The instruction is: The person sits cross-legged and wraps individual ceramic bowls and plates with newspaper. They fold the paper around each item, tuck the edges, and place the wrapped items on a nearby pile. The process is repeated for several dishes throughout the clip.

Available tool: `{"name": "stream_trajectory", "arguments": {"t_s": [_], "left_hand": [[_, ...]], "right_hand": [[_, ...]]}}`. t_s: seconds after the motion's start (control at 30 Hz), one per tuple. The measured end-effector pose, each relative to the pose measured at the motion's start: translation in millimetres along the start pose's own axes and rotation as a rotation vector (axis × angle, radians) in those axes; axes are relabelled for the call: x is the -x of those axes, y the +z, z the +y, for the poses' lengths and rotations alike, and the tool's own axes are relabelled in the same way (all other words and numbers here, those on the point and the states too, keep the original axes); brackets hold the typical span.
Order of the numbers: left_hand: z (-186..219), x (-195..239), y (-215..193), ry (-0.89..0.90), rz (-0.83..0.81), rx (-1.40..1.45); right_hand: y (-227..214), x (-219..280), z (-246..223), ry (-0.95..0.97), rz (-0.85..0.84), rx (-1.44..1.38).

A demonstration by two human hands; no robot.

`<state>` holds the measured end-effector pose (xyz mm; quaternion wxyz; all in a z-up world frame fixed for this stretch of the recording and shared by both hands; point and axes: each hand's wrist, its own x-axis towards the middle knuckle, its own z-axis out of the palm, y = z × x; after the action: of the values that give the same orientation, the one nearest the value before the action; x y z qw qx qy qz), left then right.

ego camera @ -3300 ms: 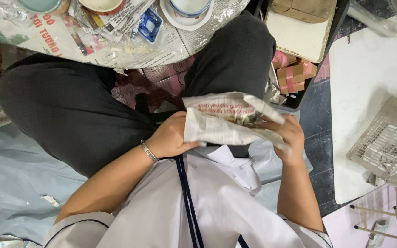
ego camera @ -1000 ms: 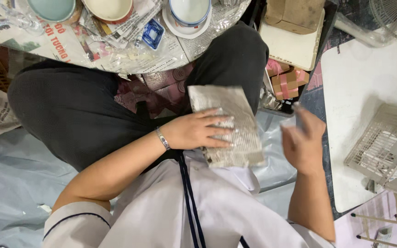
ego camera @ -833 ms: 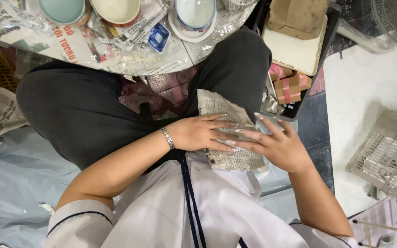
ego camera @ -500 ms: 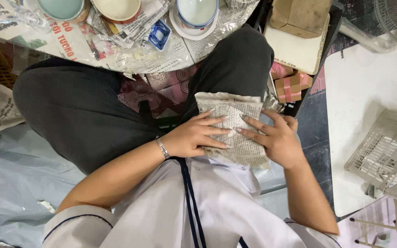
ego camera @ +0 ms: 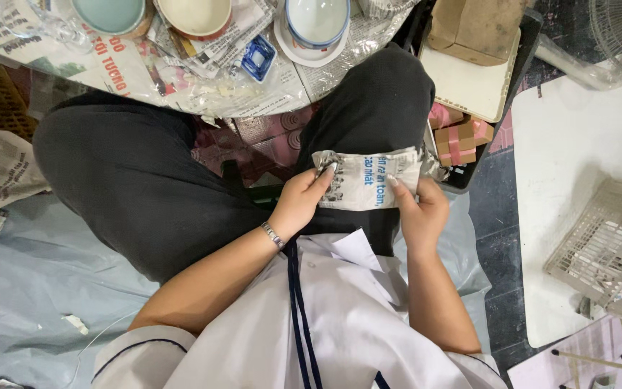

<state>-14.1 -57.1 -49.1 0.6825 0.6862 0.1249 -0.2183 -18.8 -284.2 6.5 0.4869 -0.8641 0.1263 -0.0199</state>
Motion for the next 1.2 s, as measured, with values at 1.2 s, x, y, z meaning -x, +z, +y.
{"name": "stream_trajectory", "arguments": {"t_s": [1.2], "left_hand": [[79.4, -7.0, -37.6, 1.193, -0.282, -0.889]], "right_hand": [[-39.9, 4.9, -28.8, -1.005, -0.129, 0.467]]}}
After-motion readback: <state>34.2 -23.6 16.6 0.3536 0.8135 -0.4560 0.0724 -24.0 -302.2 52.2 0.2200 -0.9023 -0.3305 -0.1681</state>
